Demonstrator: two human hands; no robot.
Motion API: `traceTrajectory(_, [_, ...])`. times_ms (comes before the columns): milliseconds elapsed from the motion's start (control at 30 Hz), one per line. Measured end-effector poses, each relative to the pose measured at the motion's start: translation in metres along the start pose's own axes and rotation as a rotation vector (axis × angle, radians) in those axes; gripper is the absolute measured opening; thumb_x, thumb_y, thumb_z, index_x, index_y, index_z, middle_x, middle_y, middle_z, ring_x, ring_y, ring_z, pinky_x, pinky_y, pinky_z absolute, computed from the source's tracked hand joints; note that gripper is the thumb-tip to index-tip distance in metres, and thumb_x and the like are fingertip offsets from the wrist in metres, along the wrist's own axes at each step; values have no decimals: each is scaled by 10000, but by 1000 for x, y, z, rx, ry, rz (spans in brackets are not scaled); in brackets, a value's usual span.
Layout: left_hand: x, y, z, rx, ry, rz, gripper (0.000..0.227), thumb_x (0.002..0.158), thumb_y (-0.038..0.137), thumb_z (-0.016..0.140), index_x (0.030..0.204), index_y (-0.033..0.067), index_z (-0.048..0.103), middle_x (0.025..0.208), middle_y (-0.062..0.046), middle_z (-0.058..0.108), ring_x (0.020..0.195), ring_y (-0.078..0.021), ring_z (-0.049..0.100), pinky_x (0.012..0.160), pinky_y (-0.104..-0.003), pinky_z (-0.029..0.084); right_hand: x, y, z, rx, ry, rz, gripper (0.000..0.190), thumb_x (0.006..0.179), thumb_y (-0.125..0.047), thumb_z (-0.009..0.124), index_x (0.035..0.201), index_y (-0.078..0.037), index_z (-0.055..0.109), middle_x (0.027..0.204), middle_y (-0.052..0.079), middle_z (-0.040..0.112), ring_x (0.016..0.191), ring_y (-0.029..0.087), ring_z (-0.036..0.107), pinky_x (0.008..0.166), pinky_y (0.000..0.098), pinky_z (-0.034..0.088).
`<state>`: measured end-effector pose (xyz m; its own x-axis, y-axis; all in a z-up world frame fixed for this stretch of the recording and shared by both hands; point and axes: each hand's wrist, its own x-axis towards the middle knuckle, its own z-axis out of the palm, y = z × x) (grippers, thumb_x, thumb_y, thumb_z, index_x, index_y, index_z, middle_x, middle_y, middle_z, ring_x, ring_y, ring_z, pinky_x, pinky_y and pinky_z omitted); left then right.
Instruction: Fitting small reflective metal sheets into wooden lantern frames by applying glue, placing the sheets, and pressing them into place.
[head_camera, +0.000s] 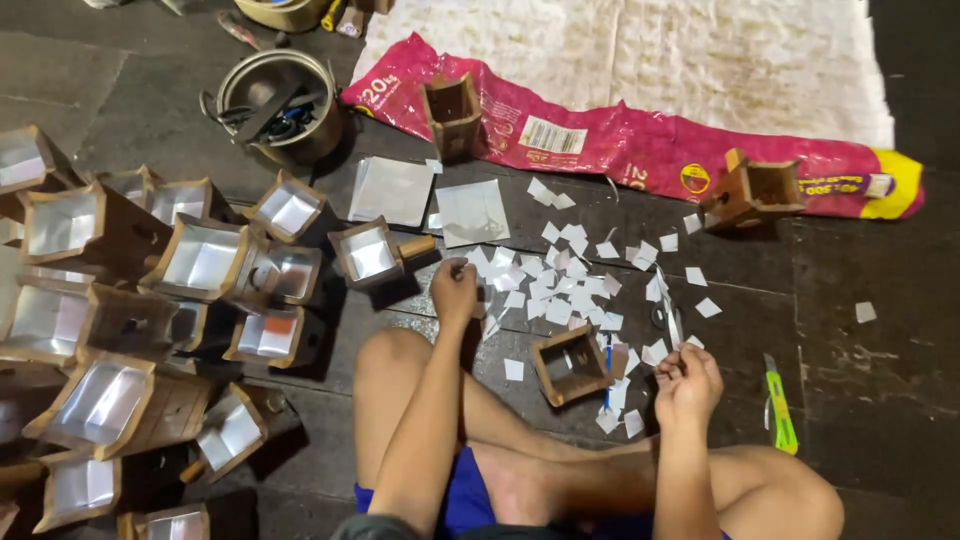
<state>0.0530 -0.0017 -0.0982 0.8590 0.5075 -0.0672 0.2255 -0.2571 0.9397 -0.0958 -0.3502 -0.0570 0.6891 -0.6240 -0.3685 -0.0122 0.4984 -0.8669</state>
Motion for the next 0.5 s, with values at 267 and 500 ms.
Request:
traceTrajectory(267, [22,-19,56,14,30,-148,613,1053,318,532,1477,-103,394,1412,-394,507,1293,-504,547,1105,-585,431,75,-33,10,-1126,-257,-392,421,934,-325,820,1243,-56,726,1048,209,722,1009,373,705,833,451,572])
traceTrajectory(500, [59,-10,85,-37,483,-417,596,936,435,686,1327,17,520,1225,-223,676,1205,-390,659,1003,-514,537,52,-55,48,-1669,-727,-199,326,874,-359,768,1003,-59,766,943,207,774,964,443,734,843,526,588])
